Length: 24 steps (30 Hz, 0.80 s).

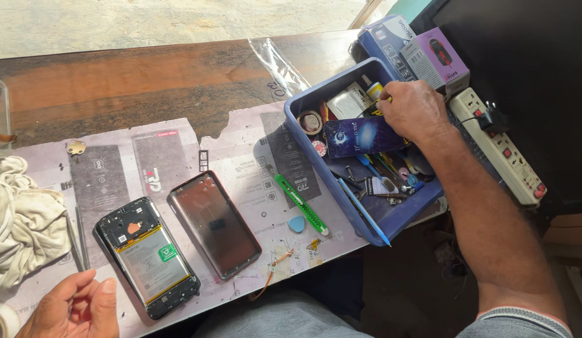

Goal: The person applies adhesive to a small metal ring and installs it into the camera module of a red smartphone back cover. They then reassemble the phone and test the screen and camera flash.

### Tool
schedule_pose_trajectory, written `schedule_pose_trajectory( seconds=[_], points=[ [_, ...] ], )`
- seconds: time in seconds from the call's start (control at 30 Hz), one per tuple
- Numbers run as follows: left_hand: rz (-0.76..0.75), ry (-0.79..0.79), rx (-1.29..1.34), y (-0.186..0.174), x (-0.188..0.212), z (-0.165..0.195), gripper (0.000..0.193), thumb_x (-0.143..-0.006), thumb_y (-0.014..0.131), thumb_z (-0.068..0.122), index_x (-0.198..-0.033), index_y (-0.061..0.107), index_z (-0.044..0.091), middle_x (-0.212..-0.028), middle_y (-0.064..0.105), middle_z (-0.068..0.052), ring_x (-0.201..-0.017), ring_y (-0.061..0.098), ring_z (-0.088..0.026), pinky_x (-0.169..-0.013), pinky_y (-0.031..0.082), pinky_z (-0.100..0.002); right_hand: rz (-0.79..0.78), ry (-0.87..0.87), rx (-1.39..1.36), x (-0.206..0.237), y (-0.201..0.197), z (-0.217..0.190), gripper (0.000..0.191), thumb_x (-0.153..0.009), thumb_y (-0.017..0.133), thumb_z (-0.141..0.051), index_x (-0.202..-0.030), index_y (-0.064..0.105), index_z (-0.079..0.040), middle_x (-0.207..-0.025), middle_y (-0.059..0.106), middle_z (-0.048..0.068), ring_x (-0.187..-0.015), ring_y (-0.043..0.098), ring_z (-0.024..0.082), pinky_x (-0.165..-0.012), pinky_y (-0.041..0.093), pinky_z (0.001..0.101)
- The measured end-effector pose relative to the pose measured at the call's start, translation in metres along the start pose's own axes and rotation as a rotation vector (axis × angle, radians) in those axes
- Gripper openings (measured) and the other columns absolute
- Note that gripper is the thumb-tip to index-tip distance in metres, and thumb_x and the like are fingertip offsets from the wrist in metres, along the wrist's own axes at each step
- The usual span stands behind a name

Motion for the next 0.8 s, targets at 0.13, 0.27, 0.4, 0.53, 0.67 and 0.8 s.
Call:
schedule_pose_trajectory(
  seconds=[0.13,0.27,0.4,0.53,0.67,0.8],
  points=[
    [0.246,0.162,0.042,-0.019,0.019,0.047,0.030,-0.090,0.080,0.010,-0.114,0.066,-0.002,-0.075,0.065,-0.007,-0.062,0.060,-0.010,-0.064,0.049,-0.023,-0.096,0.098,0.136,0.000,0.014,-0.006,0.035,-0.087,0.078,-0.038,-0.113,0.076,-0.014,-0.105,0.075,0.018,-0.104,0.069,0.037,-0.092,0.053,0.0522],
    [0.262,0.219,-0.023,-0.026,0.023,0.071,0.030,-0.090,0.084,0.011,-0.114,0.068,0.002,-0.076,0.066,-0.005,-0.062,0.060,-0.011,-0.062,0.049,-0.024,-0.189,0.080,0.243,0.003,0.029,-0.027,0.038,-0.083,0.082,-0.041,-0.112,0.079,-0.017,-0.108,0.075,0.017,-0.107,0.069,0.038,-0.093,0.053,0.0518],
    [0.256,0.223,0.065,-0.033,0.017,0.078,0.028,-0.090,0.082,0.010,-0.112,0.066,0.002,-0.078,0.066,-0.005,-0.061,0.062,-0.012,-0.059,0.050,-0.025,-0.090,0.185,0.057,-0.004,0.009,-0.010,0.036,-0.088,0.077,-0.041,-0.115,0.079,-0.019,-0.109,0.075,0.018,-0.107,0.069,0.037,-0.098,0.050,0.0516],
    [0.268,0.263,0.070,-0.036,0.015,0.087,0.028,-0.089,0.081,0.008,-0.111,0.066,0.002,-0.077,0.065,-0.006,-0.064,0.062,-0.015,-0.062,0.050,-0.029,0.017,0.091,0.260,-0.011,0.009,-0.016,0.034,-0.090,0.076,-0.032,-0.113,0.081,-0.007,-0.109,0.075,0.026,-0.105,0.069,0.043,-0.092,0.054,0.0529],
    [0.272,0.289,0.089,-0.040,0.014,0.087,0.025,-0.089,0.081,0.007,-0.108,0.066,0.002,-0.075,0.065,-0.006,-0.061,0.060,-0.017,-0.060,0.049,-0.030,-0.036,0.108,0.289,-0.018,0.032,-0.025,0.044,-0.084,0.082,-0.034,-0.107,0.078,0.004,-0.105,0.072,0.034,-0.098,0.070,0.046,-0.084,0.056,0.0539],
    [0.249,0.297,0.167,-0.042,0.012,0.083,0.027,-0.089,0.080,0.009,-0.110,0.065,0.002,-0.075,0.064,-0.003,-0.061,0.061,-0.014,-0.056,0.050,-0.028,0.057,0.047,0.082,-0.024,0.041,-0.029,0.042,-0.078,0.087,-0.019,-0.100,0.074,0.014,-0.103,0.072,0.038,-0.096,0.072,0.046,-0.084,0.059,0.0501]
  ],
)
Point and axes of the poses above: each hand's wrist, its own x-axis away from the middle knuckle, its own y-axis out of the palm, z = x × y, the point moved 9 cm from there along -x, towards the middle knuckle
